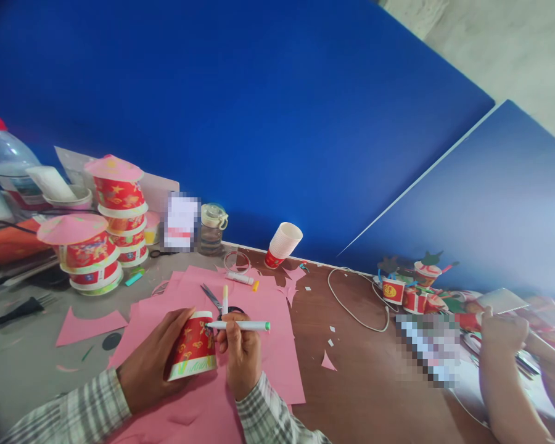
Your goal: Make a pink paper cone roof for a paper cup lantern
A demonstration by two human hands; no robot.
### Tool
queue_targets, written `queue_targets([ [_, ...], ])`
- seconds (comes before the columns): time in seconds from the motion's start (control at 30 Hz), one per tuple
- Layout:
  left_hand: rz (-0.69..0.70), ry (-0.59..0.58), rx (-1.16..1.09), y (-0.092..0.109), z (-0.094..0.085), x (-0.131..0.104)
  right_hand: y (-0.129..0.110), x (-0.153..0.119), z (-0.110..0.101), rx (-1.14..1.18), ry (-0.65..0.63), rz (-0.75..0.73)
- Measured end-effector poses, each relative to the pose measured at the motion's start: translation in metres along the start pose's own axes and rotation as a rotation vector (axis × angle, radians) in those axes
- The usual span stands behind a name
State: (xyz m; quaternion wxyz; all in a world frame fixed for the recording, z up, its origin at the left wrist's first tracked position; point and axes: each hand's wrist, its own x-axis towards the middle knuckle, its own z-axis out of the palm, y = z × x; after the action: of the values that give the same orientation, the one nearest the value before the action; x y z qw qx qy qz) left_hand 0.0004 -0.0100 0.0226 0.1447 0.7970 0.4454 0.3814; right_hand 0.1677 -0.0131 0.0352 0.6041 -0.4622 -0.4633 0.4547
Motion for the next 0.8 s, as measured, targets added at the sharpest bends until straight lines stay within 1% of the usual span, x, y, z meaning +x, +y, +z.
queue_targets([
  [0.17, -0.012, 0.01, 0.002, -0.001, 0.001, -0.001, 0.0, -0.001, -0.001, -0.009, 0.007, 0.011],
  [0.3, -0.009, 0.022, -0.013, 0.001, 0.001, 0.0, -0.002, -0.002, -0.001, -0.035, 0.0, -0.013],
  [0.5, -0.033, -0.005, -0.018, -0.001, 0.001, -0.002, -0.006, -0.004, -0.002, -0.077, -0.028, -0.047],
  [0.7, -0.019, -0.02, 0.004, -0.003, 0.002, -0.003, -0.012, -0.006, 0.001, -0.08, -0.027, -0.041],
  [0.8, -0.009, -0.009, 0.019, -0.003, 0.002, -0.003, -0.013, -0.006, 0.001, -0.104, -0.025, -0.041],
])
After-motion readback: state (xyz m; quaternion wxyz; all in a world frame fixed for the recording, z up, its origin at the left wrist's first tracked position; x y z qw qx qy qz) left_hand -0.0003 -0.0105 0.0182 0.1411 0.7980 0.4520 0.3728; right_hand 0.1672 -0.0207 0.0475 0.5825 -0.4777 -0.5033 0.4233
